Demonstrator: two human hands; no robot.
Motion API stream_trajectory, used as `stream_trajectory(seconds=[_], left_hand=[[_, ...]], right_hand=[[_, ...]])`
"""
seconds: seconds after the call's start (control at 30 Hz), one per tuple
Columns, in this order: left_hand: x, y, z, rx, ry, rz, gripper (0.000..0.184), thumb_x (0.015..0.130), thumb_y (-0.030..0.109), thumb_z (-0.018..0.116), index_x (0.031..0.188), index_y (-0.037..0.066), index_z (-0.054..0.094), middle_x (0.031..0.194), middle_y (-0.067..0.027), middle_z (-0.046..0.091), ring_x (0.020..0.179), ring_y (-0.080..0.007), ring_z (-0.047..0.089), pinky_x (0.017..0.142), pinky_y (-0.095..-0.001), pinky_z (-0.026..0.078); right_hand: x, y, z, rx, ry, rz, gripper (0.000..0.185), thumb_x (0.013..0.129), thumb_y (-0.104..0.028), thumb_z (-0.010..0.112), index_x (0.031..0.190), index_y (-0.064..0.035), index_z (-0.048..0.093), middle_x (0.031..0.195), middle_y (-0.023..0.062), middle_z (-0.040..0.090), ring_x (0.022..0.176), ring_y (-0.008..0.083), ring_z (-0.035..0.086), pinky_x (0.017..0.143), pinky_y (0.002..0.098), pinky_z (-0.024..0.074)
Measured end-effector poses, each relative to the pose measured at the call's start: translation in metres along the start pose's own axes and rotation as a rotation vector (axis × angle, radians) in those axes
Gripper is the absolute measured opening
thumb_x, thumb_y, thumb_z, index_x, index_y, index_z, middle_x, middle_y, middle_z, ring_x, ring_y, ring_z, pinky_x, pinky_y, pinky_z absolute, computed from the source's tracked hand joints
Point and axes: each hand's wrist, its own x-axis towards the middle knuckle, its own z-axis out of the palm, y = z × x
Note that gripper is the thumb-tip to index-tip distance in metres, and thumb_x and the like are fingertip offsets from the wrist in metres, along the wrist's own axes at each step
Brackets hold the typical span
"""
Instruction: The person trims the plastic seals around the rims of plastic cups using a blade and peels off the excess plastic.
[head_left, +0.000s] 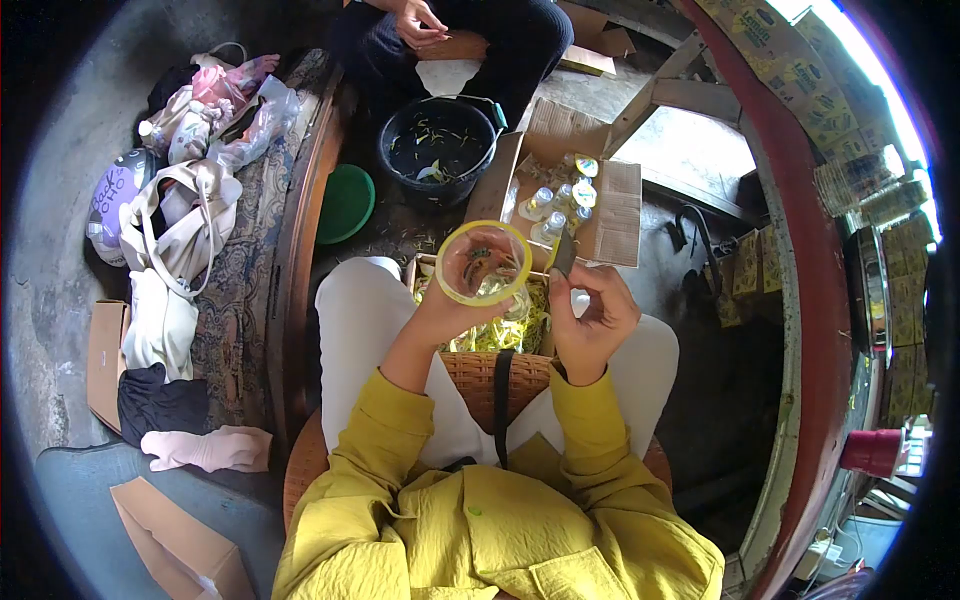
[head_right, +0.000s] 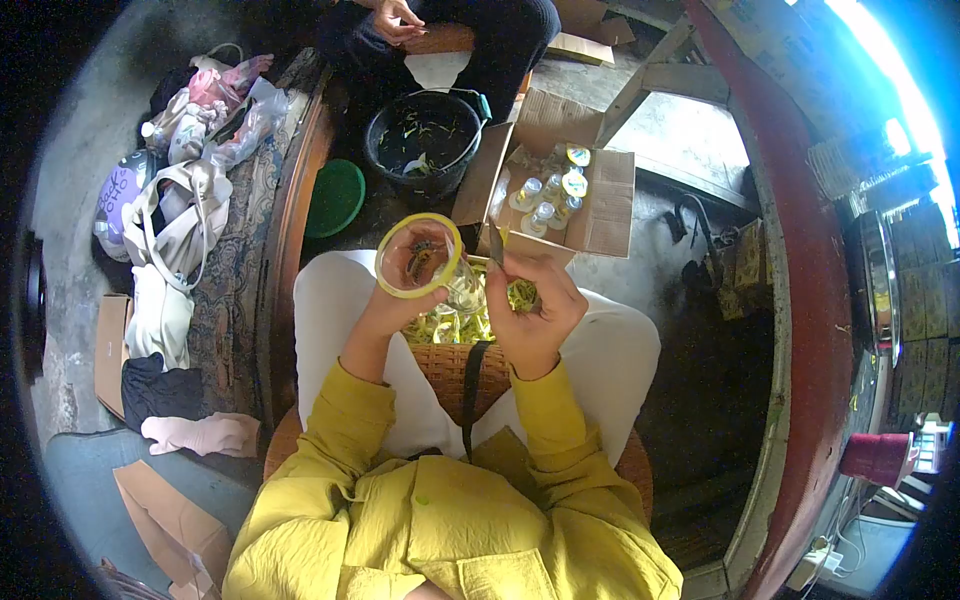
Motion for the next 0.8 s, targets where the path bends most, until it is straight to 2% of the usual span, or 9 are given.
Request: stream_trajectory(seconds=[0.1, 0.2, 0.3, 0.4, 0.5, 0.6, 0.7, 0.8], left_hand=[[0.003, 0.007, -0.005, 0.081, 0.025, 0.035, 0.055, 0.063, 0.002, 0.071, 0.110, 0.007, 0.043, 0.107, -0.0037, 0.047, 0.100, -0.0129, 0.047, 0.087, -0.0294, 0.039], [0.004, 0.007, -0.016, 0.064, 0.077, 0.052, 0.051, 0.065, 0.002, 0.069, 0.109, 0.006, 0.043, 0.104, -0.0042, 0.047, 0.098, -0.0126, 0.047, 0.084, -0.0274, 0.039], [0.004, 0.011, -0.017, 0.099, 0.146, 0.089, 0.048, 0.067, 0.003, 0.069, 0.107, 0.005, 0.043, 0.101, -0.0047, 0.046, 0.096, -0.0129, 0.047, 0.083, -0.0269, 0.040], [0.005, 0.013, -0.019, 0.225, 0.192, 0.144, 0.048, 0.067, 0.004, 0.069, 0.107, 0.005, 0.043, 0.101, -0.0052, 0.046, 0.095, -0.0129, 0.047, 0.083, -0.0270, 0.040], [0.005, 0.013, -0.020, 0.209, 0.216, 0.127, 0.048, 0.066, 0.003, 0.069, 0.106, 0.004, 0.043, 0.101, -0.0056, 0.047, 0.095, -0.0131, 0.048, 0.083, -0.0270, 0.040], [0.006, 0.013, -0.021, 0.200, 0.212, 0.115, 0.050, 0.065, 0.002, 0.069, 0.107, 0.004, 0.043, 0.102, -0.0060, 0.047, 0.095, -0.0136, 0.048, 0.083, -0.0267, 0.041], [0.006, 0.011, -0.020, 0.236, 0.218, 0.126, 0.052, 0.063, 0.001, 0.070, 0.107, 0.004, 0.042, 0.102, -0.0065, 0.047, 0.095, -0.0141, 0.048, 0.082, -0.0266, 0.041], [0.006, 0.011, -0.019, 0.240, 0.219, 0.123, 0.053, 0.062, 0.000, 0.070, 0.107, 0.004, 0.042, 0.102, -0.0067, 0.046, 0.095, -0.0142, 0.048, 0.082, -0.0270, 0.042]], right_hand=[[0.001, 0.002, -0.001, 0.016, -0.046, 0.098, 0.014, 0.064, 0.006, 0.064, 0.077, 0.0014, 0.061, 0.066, 0.0093, 0.060, 0.056, 0.0139, 0.057, 0.054, 0.0230, 0.0443], [0.007, 0.004, -0.006, -0.023, -0.213, 0.255, 0.014, 0.066, 0.008, 0.062, 0.079, 0.0027, 0.062, 0.069, 0.0063, 0.059, 0.057, 0.0079, 0.054, 0.054, 0.0207, 0.0442], [0.005, 0.014, -0.010, -0.073, -0.358, 0.354, 0.015, 0.064, 0.007, 0.061, 0.078, 0.0027, 0.062, 0.066, 0.0061, 0.060, 0.054, 0.0075, 0.054, 0.051, 0.0213, 0.0445], [0.000, 0.022, -0.010, -0.162, -0.484, 0.416, 0.012, 0.063, 0.002, 0.061, 0.075, 0.0030, 0.062, 0.062, 0.0102, 0.060, 0.053, 0.0141, 0.058, 0.052, 0.0241, 0.0457], [-0.004, 0.026, -0.011, -0.231, -0.628, 0.416, 0.021, 0.063, 0.004, 0.062, 0.084, 0.0026, 0.063, 0.061, 0.0077, 0.060, 0.053, 0.0099, 0.056, 0.051, 0.0218, 0.0452], [-0.006, 0.031, -0.012, -0.273, -0.678, 0.407, 0.029, 0.062, 0.003, 0.061, 0.092, 0.0022, 0.062, 0.061, 0.0094, 0.060, 0.051, 0.0109, 0.055, 0.051, 0.0228, 0.0457], [-0.004, 0.031, -0.013, -0.288, -0.675, 0.382, 0.036, 0.061, 0.003, 0.061, 0.097, 0.0021, 0.061, 0.060, 0.0100, 0.060, 0.051, 0.0106, 0.056, 0.051, 0.0232, 0.0463], [-0.002, 0.028, -0.012, -0.287, -0.650, 0.400, 0.035, 0.063, 0.005, 0.061, 0.098, 0.0014, 0.061, 0.062, 0.0092, 0.060, 0.053, 0.0108, 0.057, 0.052, 0.0225, 0.0467]])
